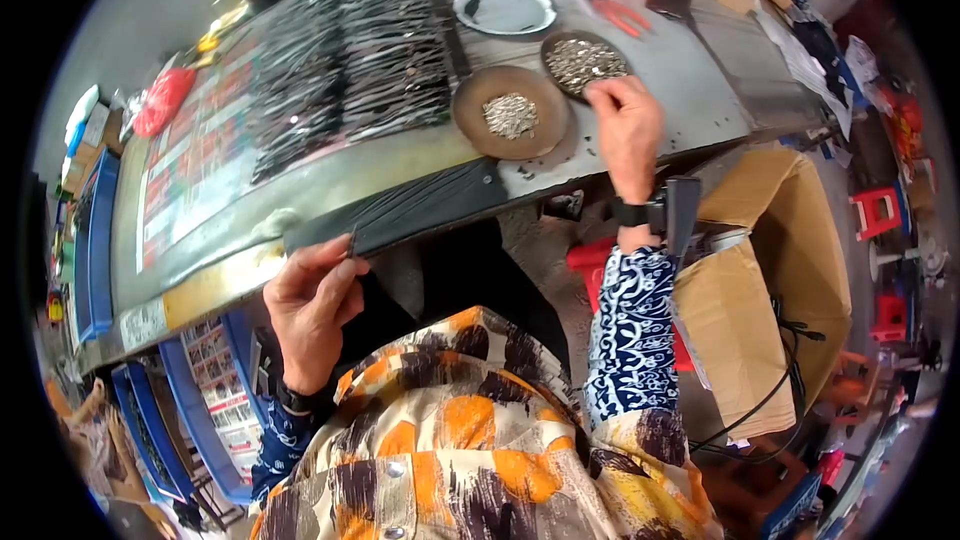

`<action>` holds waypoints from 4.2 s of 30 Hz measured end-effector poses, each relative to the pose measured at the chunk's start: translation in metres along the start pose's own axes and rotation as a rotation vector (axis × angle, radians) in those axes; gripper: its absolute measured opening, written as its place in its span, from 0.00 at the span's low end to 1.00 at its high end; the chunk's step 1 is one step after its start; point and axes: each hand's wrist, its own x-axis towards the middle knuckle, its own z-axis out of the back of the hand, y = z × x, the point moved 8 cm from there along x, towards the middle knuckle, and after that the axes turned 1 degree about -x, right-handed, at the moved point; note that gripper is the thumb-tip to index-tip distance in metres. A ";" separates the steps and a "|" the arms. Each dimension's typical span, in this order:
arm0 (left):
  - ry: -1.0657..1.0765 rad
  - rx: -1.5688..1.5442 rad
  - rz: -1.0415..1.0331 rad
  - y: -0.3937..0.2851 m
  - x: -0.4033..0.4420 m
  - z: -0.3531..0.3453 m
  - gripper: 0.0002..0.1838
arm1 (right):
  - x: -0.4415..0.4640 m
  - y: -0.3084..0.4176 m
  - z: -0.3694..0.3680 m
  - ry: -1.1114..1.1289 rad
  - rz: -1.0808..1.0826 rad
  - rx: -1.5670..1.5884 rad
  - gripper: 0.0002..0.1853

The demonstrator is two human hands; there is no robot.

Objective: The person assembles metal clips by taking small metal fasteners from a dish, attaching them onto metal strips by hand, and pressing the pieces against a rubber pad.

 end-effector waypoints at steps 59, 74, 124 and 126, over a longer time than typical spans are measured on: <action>0.059 -0.340 0.066 0.005 -0.018 0.013 0.12 | -0.129 0.193 -0.111 0.550 -0.303 0.974 0.08; 0.165 0.435 -0.244 -0.026 -0.016 0.014 0.11 | -0.103 0.217 -0.083 0.508 0.463 0.307 0.19; -0.020 -0.149 -0.098 -0.003 -0.020 0.016 0.12 | -0.126 0.218 -0.098 0.385 0.456 0.408 0.10; -0.042 -0.172 -0.078 -0.004 -0.019 0.016 0.12 | -0.117 0.210 -0.097 0.436 0.248 0.470 0.12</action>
